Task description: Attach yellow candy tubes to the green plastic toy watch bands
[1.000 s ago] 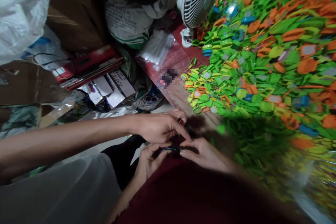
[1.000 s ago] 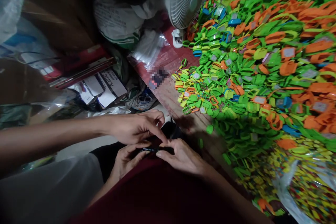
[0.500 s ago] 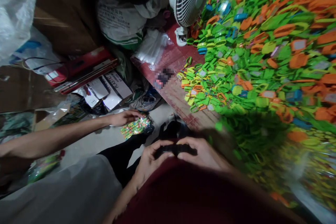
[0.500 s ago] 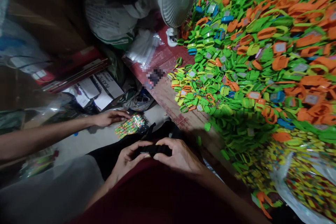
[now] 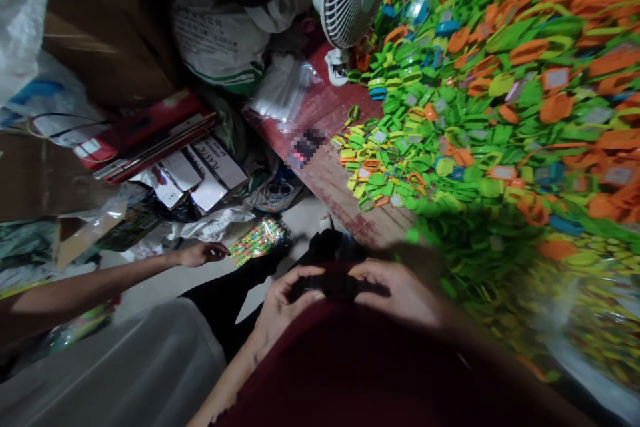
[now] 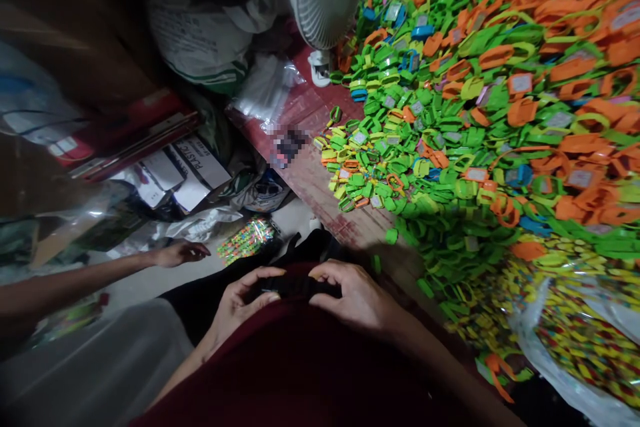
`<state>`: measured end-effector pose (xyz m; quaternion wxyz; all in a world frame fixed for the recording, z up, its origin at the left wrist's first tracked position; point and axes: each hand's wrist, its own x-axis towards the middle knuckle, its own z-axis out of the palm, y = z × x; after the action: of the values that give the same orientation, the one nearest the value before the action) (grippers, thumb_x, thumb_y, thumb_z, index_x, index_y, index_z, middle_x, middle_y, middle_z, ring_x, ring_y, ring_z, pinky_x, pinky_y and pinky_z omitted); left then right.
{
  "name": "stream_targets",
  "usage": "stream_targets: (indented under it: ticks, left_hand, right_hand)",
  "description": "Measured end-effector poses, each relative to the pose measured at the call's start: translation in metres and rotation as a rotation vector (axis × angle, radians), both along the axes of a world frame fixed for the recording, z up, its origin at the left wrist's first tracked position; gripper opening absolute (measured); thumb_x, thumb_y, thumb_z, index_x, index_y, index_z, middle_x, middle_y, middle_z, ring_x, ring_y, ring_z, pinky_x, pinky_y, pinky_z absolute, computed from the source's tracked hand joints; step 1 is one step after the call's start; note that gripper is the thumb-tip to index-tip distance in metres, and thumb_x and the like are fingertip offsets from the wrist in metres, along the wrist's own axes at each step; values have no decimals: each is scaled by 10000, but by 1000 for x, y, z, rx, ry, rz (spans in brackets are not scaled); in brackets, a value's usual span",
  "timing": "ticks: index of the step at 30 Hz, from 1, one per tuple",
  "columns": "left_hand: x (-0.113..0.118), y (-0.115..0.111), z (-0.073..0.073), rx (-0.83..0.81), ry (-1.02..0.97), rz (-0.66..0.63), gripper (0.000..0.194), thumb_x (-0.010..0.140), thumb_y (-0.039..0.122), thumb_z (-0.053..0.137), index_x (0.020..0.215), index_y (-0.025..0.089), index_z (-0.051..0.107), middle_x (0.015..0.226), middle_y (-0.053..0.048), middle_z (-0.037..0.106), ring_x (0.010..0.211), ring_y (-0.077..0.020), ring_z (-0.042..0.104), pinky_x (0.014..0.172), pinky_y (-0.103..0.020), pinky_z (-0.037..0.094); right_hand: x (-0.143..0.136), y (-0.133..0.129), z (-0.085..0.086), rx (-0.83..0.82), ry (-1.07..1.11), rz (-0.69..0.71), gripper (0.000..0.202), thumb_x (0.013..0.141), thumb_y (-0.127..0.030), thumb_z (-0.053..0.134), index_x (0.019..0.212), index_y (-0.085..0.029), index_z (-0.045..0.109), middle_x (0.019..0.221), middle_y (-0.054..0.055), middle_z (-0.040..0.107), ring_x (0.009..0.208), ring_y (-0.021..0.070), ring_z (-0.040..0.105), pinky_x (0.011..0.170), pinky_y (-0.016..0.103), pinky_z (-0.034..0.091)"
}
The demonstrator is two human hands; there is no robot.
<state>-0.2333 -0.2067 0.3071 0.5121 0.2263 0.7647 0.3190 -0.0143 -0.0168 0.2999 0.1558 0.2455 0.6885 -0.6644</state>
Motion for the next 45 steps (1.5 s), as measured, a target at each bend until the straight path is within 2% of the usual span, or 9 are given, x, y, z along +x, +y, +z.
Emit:
stream_targets:
  ticks: [4,12,16,24,29,32,36,40,45]
  left_hand:
    - [64,11,12,-29,-252,214,455,728,517,710,1058,206,668,900,-49,686,741,-193,631,649,-265,501]
    - [55,20,17,-53,-365,237,390,706,452,766,1000,213,670,784,-9,653,650,-135,553,590,-212,444]
    - [57,28,26,-48,-279,91,329,769,440,707,1012,221,675,912,-43,686,786,-198,623,671,-252,498]
    - [38,43,36,33,12,-528,276,915,414,524,1105,294,683,1213,-72,619,1049,-254,621,929,-334,487]
    - [36,76,50,-169,715,-620,366,828,457,635,1121,253,716,1411,-161,486,1162,-491,483,935,-661,361]
    - [46,97,44,36,403,-658,398,871,477,582,1137,204,695,1200,-140,647,1037,-352,588,912,-488,448]
    - [59,105,28,21,-197,-583,369,896,470,541,1048,177,706,827,-32,687,715,-177,607,642,-241,465]
    - [60,102,24,-31,-302,-462,365,875,460,551,918,136,714,718,-3,610,605,-112,491,536,-190,365]
    - [57,99,22,-1,-259,-547,274,837,356,578,918,141,726,711,12,584,616,-100,457,541,-184,344]
  right_hand:
    - [8,15,-2,-82,53,98,349,780,-276,639,1114,-177,656,1018,64,636,811,161,590,686,259,470]
    - [18,20,6,266,76,211,225,856,-155,500,924,-202,708,962,58,612,857,174,591,780,291,433]
    - [20,28,7,289,-37,250,135,803,-221,591,697,-184,665,627,-1,567,561,116,481,528,246,322]
    - [4,61,5,-431,-202,-57,340,751,-472,641,658,-165,528,498,-73,415,398,39,316,380,170,233]
    - [3,54,0,-767,-190,-280,423,712,-489,722,642,-176,445,459,-97,405,323,9,270,302,139,196]
    - [3,52,-3,-844,-163,-301,426,715,-469,744,648,-166,453,456,-98,417,311,-2,257,287,123,200]
    - [2,53,-6,-900,-139,-357,420,714,-432,761,642,-167,445,455,-105,395,313,-7,222,276,110,208]
    - [7,51,-6,-951,-133,-418,392,730,-387,759,653,-170,442,450,-110,380,318,-2,209,279,106,200]
    - [25,38,-13,-1000,-144,-486,399,709,-392,772,657,-177,441,425,-117,350,311,6,190,278,125,173]
